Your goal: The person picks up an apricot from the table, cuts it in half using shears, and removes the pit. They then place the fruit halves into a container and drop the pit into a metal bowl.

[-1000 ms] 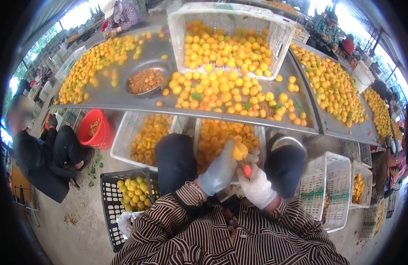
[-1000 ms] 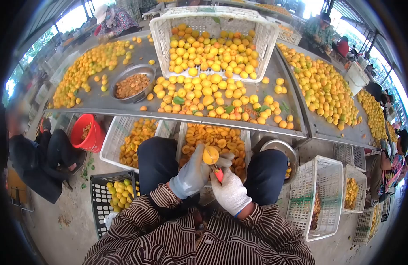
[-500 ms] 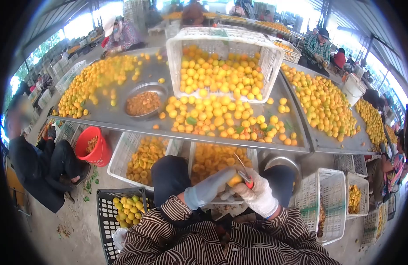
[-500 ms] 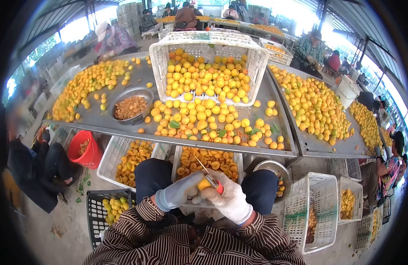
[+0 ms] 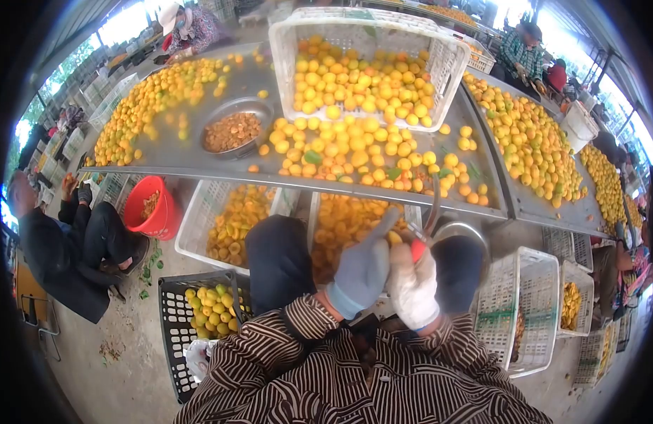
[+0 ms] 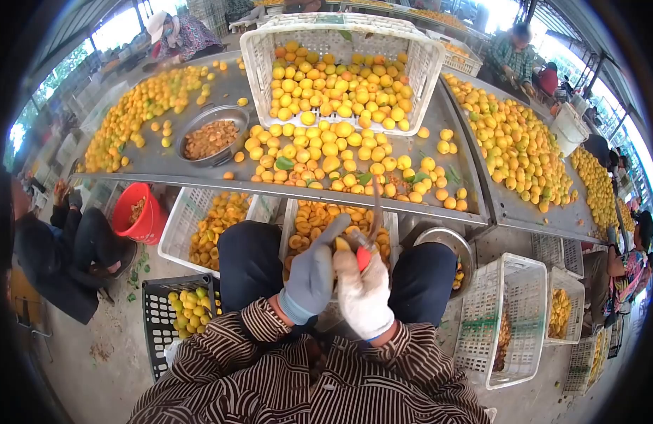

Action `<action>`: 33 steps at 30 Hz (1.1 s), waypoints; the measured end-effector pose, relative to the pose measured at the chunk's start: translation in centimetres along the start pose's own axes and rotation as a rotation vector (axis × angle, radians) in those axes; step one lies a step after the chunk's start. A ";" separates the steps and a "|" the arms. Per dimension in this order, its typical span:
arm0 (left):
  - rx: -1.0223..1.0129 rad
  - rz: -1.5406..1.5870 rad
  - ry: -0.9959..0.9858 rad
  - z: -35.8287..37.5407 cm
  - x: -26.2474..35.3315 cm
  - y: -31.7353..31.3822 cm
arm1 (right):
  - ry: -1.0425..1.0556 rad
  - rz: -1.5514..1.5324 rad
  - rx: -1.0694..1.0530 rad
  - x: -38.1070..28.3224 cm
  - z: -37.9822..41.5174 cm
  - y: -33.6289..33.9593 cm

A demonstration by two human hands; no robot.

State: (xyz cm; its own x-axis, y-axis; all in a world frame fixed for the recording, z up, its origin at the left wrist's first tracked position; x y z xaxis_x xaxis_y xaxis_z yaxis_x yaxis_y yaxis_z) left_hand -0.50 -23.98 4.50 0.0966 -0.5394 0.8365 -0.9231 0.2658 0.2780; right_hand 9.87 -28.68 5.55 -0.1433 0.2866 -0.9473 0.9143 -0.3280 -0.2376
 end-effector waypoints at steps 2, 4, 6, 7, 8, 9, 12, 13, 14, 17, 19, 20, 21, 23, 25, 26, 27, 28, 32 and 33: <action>-0.043 -0.072 -0.014 0.0 -0.5 -0.2 | -0.139 -0.106 -0.044 -0.9 -0.5 0.7; -0.126 0.059 0.171 -0.6 0.5 0.5 | -0.273 -0.367 -0.026 0.0 -1.0 0.8; -0.358 0.636 0.338 -1.3 -0.1 2.2 | -0.525 -0.729 -0.074 0.0 -1.9 1.1; -0.357 0.638 0.339 -1.3 -0.3 1.9 | -0.561 -0.722 -0.092 -1.1 -1.9 1.0; -0.336 0.775 0.433 -1.2 -0.6 1.6 | -0.564 -0.721 -0.092 -1.4 -1.8 1.1; -0.310 0.911 0.528 -1.2 -0.5 1.5 | -0.547 -0.655 -0.085 -1.4 -1.7 1.1; -0.355 1.038 0.672 -1.6 -0.5 1.6 | -0.511 -0.475 -0.123 -1.3 -1.7 1.8; -0.415 1.130 0.732 -1.5 -0.7 1.4 | -0.487 -0.356 -0.164 -1.3 -1.7 2.3; -0.412 1.131 0.736 -1.2 -0.6 1.4 | -0.460 -0.237 -0.206 -1.3 -1.7 2.5; -0.404 0.731 0.724 -1.1 0.0 1.5 | -0.398 -0.297 -0.090 -1.2 -2.0 2.1; -0.351 0.808 0.756 -0.8 -0.1 1.2 | -0.397 -0.246 -0.071 -0.9 -2.4 2.4; -0.356 0.810 0.757 -0.8 -0.2 1.1 | -0.398 -0.197 -0.059 -0.9 -2.6 2.6; -0.363 0.869 0.751 -0.7 -0.4 1.1 | -0.397 -0.195 -0.055 -1.2 -2.7 2.7; -0.370 0.927 0.745 -0.6 -0.7 0.9 | -0.428 -0.039 -0.103 -1.8 -2.9 2.7; -0.412 0.825 0.727 -0.4 -0.9 0.8 | -0.371 -0.019 -0.026 -2.2 -3.6 2.7; -0.414 0.825 0.729 -0.4 -0.6 0.7 | -0.314 0.002 0.051 -2.3 -3.9 2.8; -0.395 0.781 0.719 -0.4 -0.1 0.6 | -0.208 -0.176 0.043 -2.8 -4.3 2.8; -0.378 0.737 0.709 -0.4 0.2 0.5 | -0.119 -0.306 0.066 -3.7 -4.4 2.7; -0.364 0.537 0.557 -0.1 0.0 -0.3 | -0.035 -0.624 0.097 -4.4 -5.0 1.8; -0.347 0.517 0.538 -0.1 0.6 -0.3 | -0.031 -0.622 0.099 -4.3 -5.0 1.6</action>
State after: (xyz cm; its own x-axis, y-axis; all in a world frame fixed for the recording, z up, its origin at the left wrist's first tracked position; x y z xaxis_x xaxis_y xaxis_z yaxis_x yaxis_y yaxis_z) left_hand -0.16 -24.28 4.93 -0.0625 0.1522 0.9864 -0.7411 0.6549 -0.1480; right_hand 13.84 -25.96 10.30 -0.6497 0.4248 -0.6305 0.6167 -0.1905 -0.7638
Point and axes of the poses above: each hand's wrist, its own z-axis away from the middle knuckle, its own y-axis out of the back of the hand, x = y × z, the point moved 2 cm from there along -z, towards the middle knuckle, and after that the axes turned 6 degrees about -z, right-handed, at the moved point
